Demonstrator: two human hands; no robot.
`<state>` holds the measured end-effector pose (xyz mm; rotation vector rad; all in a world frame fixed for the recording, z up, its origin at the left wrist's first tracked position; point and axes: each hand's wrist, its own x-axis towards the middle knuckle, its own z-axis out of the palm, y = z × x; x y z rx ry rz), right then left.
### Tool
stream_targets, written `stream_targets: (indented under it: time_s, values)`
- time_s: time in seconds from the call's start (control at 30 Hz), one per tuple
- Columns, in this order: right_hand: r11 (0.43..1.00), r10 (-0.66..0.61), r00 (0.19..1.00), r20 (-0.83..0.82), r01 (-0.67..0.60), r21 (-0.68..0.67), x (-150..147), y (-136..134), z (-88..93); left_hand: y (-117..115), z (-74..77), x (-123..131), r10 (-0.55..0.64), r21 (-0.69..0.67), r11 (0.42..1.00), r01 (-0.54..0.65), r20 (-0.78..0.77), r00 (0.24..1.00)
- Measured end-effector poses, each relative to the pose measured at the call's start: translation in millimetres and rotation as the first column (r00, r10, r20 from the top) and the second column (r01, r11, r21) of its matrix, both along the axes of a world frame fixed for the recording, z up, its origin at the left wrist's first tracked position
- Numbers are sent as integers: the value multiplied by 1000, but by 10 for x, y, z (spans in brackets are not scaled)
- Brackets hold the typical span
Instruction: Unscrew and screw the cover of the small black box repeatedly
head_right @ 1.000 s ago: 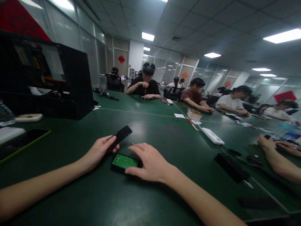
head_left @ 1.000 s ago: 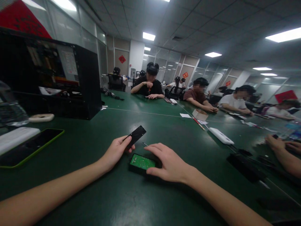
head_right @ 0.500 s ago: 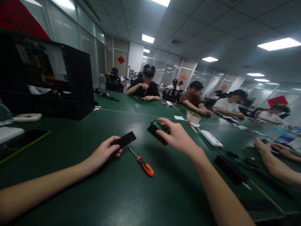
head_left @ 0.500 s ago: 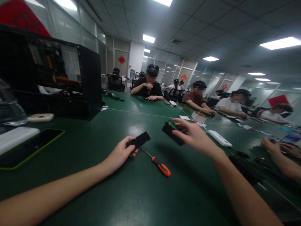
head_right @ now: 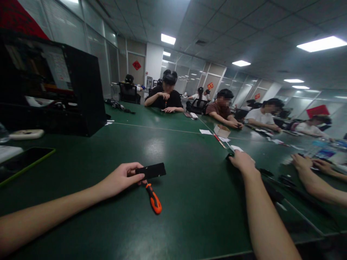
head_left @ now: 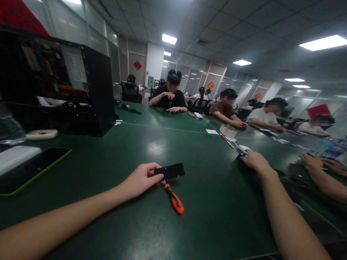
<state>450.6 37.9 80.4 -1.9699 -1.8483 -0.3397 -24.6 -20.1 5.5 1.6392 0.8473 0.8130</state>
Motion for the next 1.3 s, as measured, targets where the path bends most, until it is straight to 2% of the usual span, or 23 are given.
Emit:
stream_targets:
  time_s: [0.07, 0.13, 0.17, 0.27, 0.3, 0.33, 0.37, 0.4, 0.43, 0.47, 0.53, 0.57, 0.6, 0.63, 0.67, 0.7, 0.73, 0.8, 0.87, 0.93, 1.0, 1.13, 1.3]
  values:
    - [999, 53, 997, -62, -54, -8, -333, 49, 6, -8, -5, -1, 1, 10, 1000, -1, -35, 999]
    - [976, 210, 969, -132, -216, -35, -811, 42, -27, -12, -20, -4, 4, 20, 1000, -3, -69, 998]
    - [941, 315, 932, -176, -331, -70, -1083, 3, -62, -13, -30, -6, 5, 30, 1000, -2, -85, 996]
    - [767, 545, 777, -314, -614, -187, -1876, -247, -205, -15, -58, -11, 14, 97, 995, -2, -124, 992]
    - [675, 603, 699, -383, -704, -223, -2091, -354, -254, -17, -64, -12, 22, 124, 992, -6, -131, 991]
    - [532, 624, 576, -528, -808, -253, -2265, -456, -300, -19, -67, -13, 32, 145, 989, -13, -133, 991]
    - [427, 587, 490, -644, -863, -268, -2396, -544, -340, -21, -69, -12, 44, 160, 987, -23, -131, 990]
    - [363, 527, 434, -730, -892, -268, -2484, -611, -372, -22, -68, -10, 57, 171, 985, -34, -129, 990]
    - [322, 470, 397, -788, -909, -266, -2533, -653, -395, -24, -66, -7, 65, 177, 983, -42, -127, 990]
    - [310, 436, 386, -813, -913, -266, -2548, -668, -405, -24, -64, -3, 66, 182, 982, -43, -125, 990]
    - [304, 450, 393, -802, -912, -277, -2488, -625, -372, -21, -58, 8, 47, 181, 983, -28, -102, 994]
    - [319, 488, 418, -766, -903, -289, -2418, -576, -327, -20, -55, 13, 40, 172, 985, -25, -83, 996]
    - [376, 539, 483, -690, -871, -317, -2322, -514, -263, -18, -51, 17, 38, 162, 986, -27, -65, 997]
    - [475, 574, 580, -578, -811, -342, -2197, -447, -185, -19, -46, 20, 43, 152, 988, -35, -53, 998]
    - [618, 574, 704, -418, -707, -343, -2042, -377, -97, -22, -40, 20, 51, 148, 988, -43, -52, 997]
    - [781, 500, 840, -212, -543, -308, -1857, -311, -7, -27, -32, 19, 57, 152, 987, -47, -61, 996]
    - [879, 389, 914, -115, -405, -251, -1644, -254, 80, -34, -24, 16, 57, 166, 985, -43, -80, 995]
    - [972, 167, 986, -24, -169, -161, -1158, -180, 222, -51, -10, 8, 38, 204, 979, -14, -116, 993]
    - [990, -99, 995, 28, 101, -102, -651, -169, 298, -63, -3, -1, 24, 237, 971, 10, -142, 990]
    - [943, -315, 948, 44, 318, -97, -201, -203, 303, -63, -7, -7, 23, 253, 967, 16, -151, 988]
    - [890, -434, 899, 56, 438, -125, 134, -237, 255, -54, -19, -12, 29, 256, 967, 10, -151, 988]
    - [839, -493, 867, 76, 496, -225, 435, -190, 119, -35, -41, -18, 29, 263, 965, 16, -167, 986]
    - [817, -454, 887, 82, 451, -361, 449, -59, 34, -38, -29, -13, 24, 260, 966, 21, -171, 985]
